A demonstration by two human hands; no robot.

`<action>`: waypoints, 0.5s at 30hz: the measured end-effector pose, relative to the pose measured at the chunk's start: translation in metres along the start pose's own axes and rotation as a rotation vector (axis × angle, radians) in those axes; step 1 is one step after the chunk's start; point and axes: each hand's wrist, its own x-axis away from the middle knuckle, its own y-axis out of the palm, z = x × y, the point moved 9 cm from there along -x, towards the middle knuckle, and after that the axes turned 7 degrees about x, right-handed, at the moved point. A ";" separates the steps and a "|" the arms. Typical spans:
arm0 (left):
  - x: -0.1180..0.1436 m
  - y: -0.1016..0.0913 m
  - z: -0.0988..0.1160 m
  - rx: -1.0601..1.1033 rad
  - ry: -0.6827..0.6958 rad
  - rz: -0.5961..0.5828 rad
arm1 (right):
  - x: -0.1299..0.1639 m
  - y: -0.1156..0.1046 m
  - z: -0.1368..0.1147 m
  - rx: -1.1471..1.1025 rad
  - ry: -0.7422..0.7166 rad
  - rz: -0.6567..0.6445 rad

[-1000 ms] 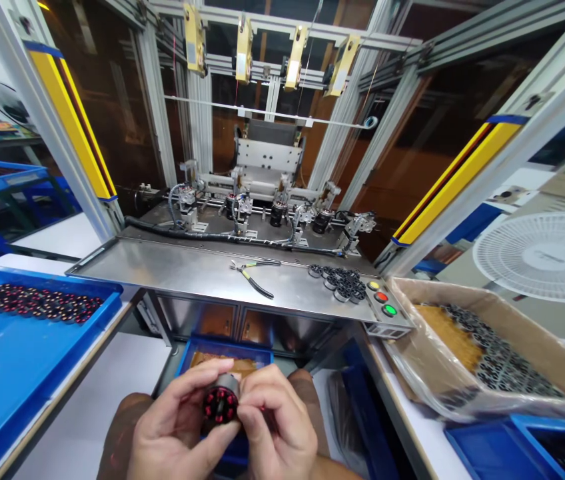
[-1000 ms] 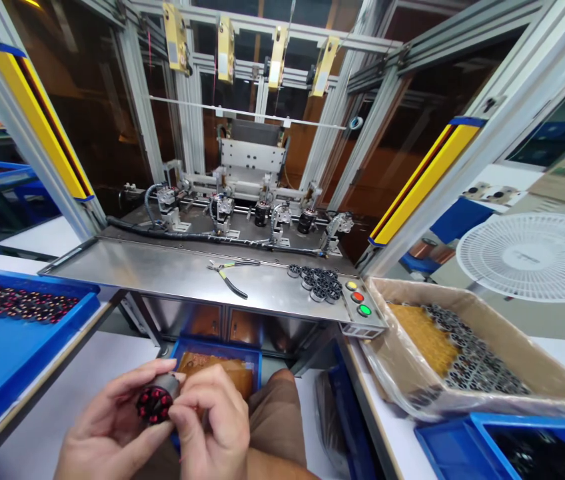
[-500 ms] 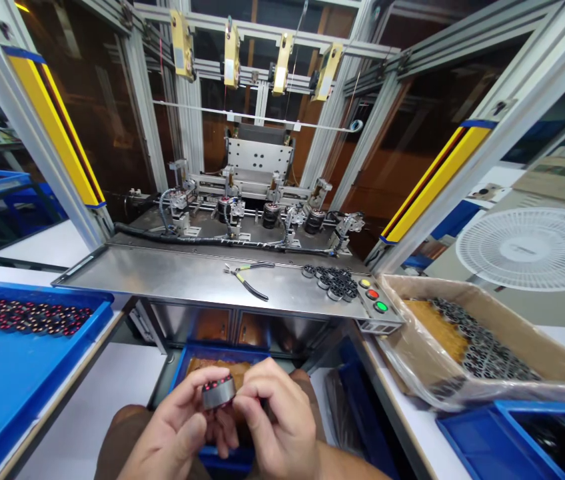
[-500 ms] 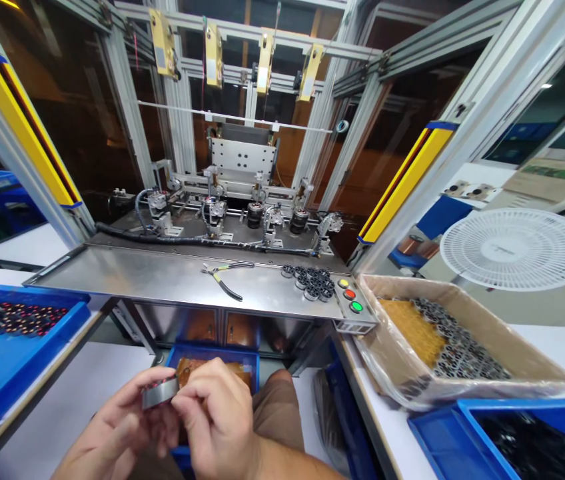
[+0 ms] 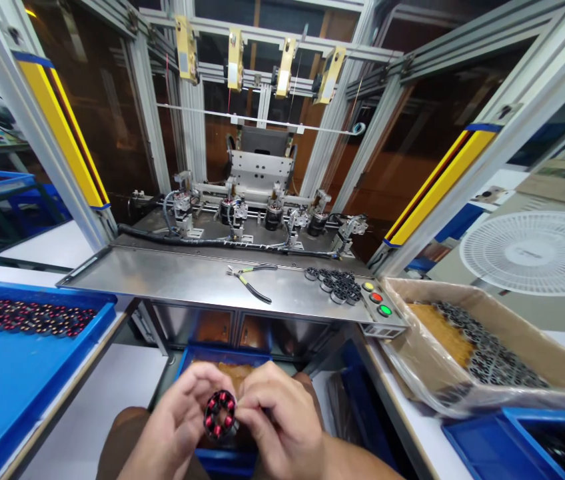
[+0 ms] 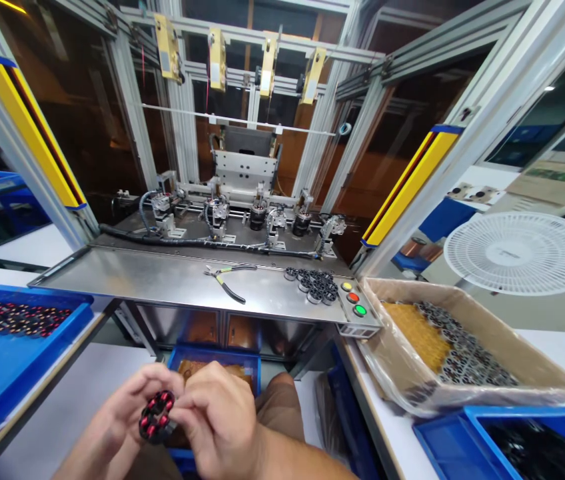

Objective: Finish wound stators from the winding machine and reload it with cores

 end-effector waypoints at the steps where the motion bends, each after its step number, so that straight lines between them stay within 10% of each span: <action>1: 0.000 0.005 -0.008 0.005 -0.085 -0.047 | 0.000 -0.001 -0.002 0.024 -0.020 -0.009; 5: 0.004 0.009 -0.023 0.032 -0.213 -0.069 | 0.000 -0.005 -0.009 0.111 -0.093 -0.003; 15: 0.003 -0.001 0.012 0.106 0.125 0.109 | -0.002 -0.003 0.012 -0.004 0.136 0.023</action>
